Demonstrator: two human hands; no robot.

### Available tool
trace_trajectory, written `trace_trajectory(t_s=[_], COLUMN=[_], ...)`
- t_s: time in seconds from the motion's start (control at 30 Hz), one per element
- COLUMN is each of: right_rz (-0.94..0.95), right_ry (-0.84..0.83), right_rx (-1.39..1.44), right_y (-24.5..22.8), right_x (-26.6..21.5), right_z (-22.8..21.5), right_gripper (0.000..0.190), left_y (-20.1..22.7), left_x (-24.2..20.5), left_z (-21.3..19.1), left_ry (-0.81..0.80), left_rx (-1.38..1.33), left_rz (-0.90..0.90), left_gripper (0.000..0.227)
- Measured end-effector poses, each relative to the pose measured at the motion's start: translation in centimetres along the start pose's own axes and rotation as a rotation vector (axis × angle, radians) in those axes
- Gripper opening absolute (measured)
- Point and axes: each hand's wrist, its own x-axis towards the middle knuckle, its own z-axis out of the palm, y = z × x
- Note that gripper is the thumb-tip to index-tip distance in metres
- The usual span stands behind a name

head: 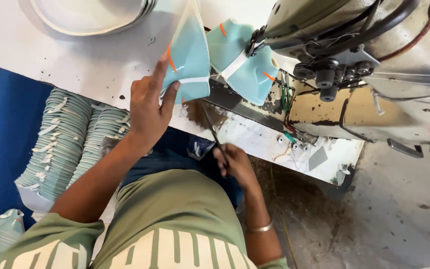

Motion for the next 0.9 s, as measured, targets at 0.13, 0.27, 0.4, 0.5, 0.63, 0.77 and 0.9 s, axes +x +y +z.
trace_trajectory(t_s=[0.13, 0.27, 0.4, 0.5, 0.63, 0.77, 0.9], right_rz=[-0.237, -0.38, -0.414, -0.359, -0.365, -0.324, -0.335], right_ry=[-0.141, -0.212, -0.247, -0.21, -0.084, 0.156, 0.315], right_rx=[0.109, 0.048, 0.14, 0.267, 0.039, -0.3, -0.603], right_y=[-0.9, -3.3, -4.4, -3.3, -2.3, -6.3, -8.8], right_x=[-4.2, -5.1, -3.6, -1.6, 0.4, 2.0, 3.0], right_z=[-0.4, -1.5, -1.5, -1.0, 0.4, 2.4, 2.0], right_gripper=[0.053, 0.057, 0.044, 0.031, 0.016, 0.024, 0.036], left_y=[0.6, 0.9, 1.7, 3.8, 6.3, 2.8, 4.0], left_x=[0.0, 0.2, 0.1, 0.5, 1.0, 0.9, 9.3], left_z=[-0.4, -1.4, -3.0, -6.2, -9.2, -4.1, 0.5], left_ry=[-0.025, -0.083, -0.105, -0.121, 0.028, -0.131, -0.147], left_rx=[-0.018, -0.094, -0.085, -0.015, -0.197, -0.369, 0.329], left_rz=[0.109, 0.116, 0.096, -0.053, -0.017, -0.259, 0.159], left_gripper=[0.06, 0.061, 0.059, 0.054, 0.039, 0.045, 0.056])
